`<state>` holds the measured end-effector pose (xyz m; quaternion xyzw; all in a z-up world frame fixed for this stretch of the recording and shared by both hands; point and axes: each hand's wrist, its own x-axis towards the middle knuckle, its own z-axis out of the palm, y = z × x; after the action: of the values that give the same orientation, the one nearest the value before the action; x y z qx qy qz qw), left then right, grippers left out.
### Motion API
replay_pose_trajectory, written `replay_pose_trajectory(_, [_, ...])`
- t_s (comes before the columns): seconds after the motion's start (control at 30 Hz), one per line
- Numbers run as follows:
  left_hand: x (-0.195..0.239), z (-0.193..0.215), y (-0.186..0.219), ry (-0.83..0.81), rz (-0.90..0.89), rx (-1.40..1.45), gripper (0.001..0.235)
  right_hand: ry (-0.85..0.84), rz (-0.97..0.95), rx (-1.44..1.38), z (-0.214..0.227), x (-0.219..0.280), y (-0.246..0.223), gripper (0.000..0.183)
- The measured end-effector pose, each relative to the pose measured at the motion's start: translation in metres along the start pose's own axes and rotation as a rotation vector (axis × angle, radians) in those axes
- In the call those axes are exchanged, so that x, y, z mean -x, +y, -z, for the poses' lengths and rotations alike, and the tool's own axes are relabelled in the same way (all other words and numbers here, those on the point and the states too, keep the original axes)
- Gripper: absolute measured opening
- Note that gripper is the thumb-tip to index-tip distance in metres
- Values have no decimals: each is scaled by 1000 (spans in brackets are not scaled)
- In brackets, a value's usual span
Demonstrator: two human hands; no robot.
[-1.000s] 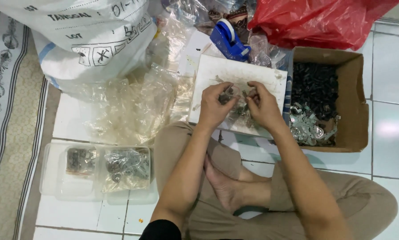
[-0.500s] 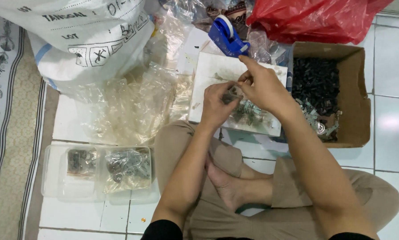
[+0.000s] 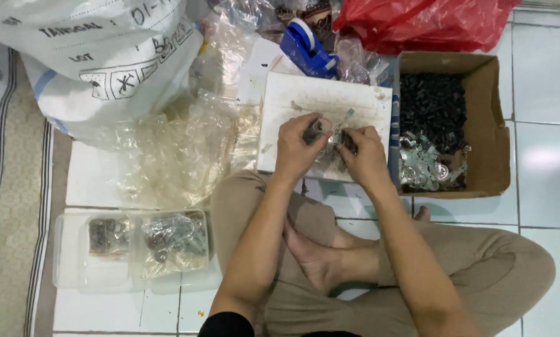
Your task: The person sits on the floor and sorts small metal hardware parts by hand. They pick up items from a cardboard box, place them on a white board, and then transfer them into small plastic bags or containers.
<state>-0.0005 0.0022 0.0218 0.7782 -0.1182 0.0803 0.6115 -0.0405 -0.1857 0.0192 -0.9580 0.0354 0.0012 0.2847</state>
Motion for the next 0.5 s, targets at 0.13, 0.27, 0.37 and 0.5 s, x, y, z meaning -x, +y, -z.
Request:
replay_pose_trajectory(0.13, [2, -1, -1, -3, 3, -13, 44, -34, 30, 24, 1, -8, 0, 34])
replay_pose_trajectory(0.27, [3, -1, -3, -39, 33, 32, 45, -71, 89, 183, -2, -12, -2, 26])
replay_pose_trajectory(0.37, [3, -4, -11, -39, 42, 17, 46, -80, 190, 360, -4, -15, -4, 21])
replay_pose_trajectory(0.5, [3, -1, -5, -32, 39, 40, 45, -43, 314, 446, -1, -18, -2, 10])
